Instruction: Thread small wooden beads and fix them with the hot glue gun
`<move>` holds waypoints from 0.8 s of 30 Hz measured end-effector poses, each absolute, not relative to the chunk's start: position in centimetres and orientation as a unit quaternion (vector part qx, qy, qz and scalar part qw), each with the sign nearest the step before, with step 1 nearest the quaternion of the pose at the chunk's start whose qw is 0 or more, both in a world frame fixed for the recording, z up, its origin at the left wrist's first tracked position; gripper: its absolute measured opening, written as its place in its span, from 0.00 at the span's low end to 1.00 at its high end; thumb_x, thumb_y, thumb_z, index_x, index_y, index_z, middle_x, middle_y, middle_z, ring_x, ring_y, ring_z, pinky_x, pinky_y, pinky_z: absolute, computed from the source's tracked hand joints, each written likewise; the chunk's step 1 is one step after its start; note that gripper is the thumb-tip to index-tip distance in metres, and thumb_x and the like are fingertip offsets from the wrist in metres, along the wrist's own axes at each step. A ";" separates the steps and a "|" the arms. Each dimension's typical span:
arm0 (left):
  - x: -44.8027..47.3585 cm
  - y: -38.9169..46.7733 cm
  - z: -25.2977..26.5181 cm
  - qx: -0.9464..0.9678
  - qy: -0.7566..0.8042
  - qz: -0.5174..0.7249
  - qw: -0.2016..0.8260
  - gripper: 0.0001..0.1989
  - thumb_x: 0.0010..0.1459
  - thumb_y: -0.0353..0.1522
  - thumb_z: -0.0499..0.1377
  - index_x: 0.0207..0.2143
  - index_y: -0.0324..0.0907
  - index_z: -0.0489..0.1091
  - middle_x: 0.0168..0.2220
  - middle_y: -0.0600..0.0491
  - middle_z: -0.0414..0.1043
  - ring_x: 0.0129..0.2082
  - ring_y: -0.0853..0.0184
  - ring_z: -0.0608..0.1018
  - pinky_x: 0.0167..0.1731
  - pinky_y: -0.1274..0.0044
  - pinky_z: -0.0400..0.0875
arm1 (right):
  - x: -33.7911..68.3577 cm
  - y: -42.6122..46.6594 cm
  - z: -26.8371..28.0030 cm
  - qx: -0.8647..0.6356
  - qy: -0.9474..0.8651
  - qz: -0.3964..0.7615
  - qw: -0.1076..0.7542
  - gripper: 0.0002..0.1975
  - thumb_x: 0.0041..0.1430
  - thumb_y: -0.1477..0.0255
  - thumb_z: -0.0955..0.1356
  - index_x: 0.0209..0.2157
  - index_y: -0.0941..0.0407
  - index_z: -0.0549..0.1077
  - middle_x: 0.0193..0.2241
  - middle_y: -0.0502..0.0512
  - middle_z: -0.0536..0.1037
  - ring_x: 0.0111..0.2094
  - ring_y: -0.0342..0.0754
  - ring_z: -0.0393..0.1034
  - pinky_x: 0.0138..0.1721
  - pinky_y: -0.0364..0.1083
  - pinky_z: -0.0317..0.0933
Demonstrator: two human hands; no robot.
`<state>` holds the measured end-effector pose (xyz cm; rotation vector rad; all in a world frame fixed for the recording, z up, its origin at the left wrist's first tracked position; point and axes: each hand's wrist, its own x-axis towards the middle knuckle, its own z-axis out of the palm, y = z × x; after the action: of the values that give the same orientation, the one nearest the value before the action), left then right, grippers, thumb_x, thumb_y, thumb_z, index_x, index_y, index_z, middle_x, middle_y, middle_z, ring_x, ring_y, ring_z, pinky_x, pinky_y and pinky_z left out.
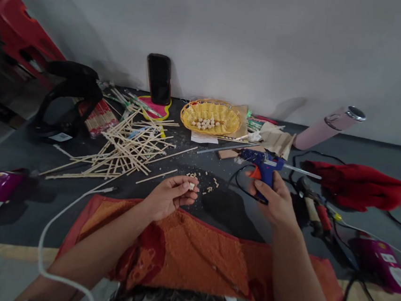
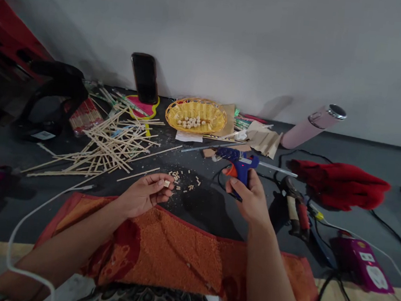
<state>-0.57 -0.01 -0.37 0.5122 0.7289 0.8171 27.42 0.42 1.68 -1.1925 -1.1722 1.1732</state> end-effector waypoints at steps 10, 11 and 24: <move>-0.8 0.3 -0.3 0.220 0.352 0.398 0.818 0.10 0.53 0.30 0.62 0.39 0.38 0.71 0.34 0.50 0.73 0.30 0.73 0.77 0.31 0.82 0.75 | 26.8 -1.3 1.1 -0.443 -0.566 0.566 0.404 0.15 0.57 0.66 0.67 0.45 0.53 0.64 0.33 0.53 0.71 0.24 0.41 0.61 0.26 0.42 0.61; -0.8 0.3 -0.3 0.218 0.351 0.399 0.819 0.10 0.53 0.30 0.62 0.39 0.38 0.71 0.34 0.50 0.73 0.30 0.73 0.77 0.31 0.82 0.75 | 26.8 -1.5 1.0 -0.440 -0.572 0.571 0.391 0.15 0.58 0.66 0.67 0.46 0.53 0.64 0.32 0.52 0.71 0.25 0.42 0.62 0.26 0.42 0.61; -0.6 0.3 -0.9 0.216 0.364 0.416 0.805 0.08 0.54 0.31 0.61 0.38 0.37 0.71 0.31 0.50 0.74 0.26 0.74 0.76 0.27 0.83 0.74 | 25.8 -2.3 0.5 -0.440 -0.613 0.573 0.321 0.17 0.61 0.65 0.64 0.50 0.51 0.61 0.36 0.54 0.70 0.28 0.43 0.62 0.30 0.43 0.61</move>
<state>-0.56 0.33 -0.94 0.4616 0.7794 0.8898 25.84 -2.26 0.53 -1.1556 -1.6097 1.5047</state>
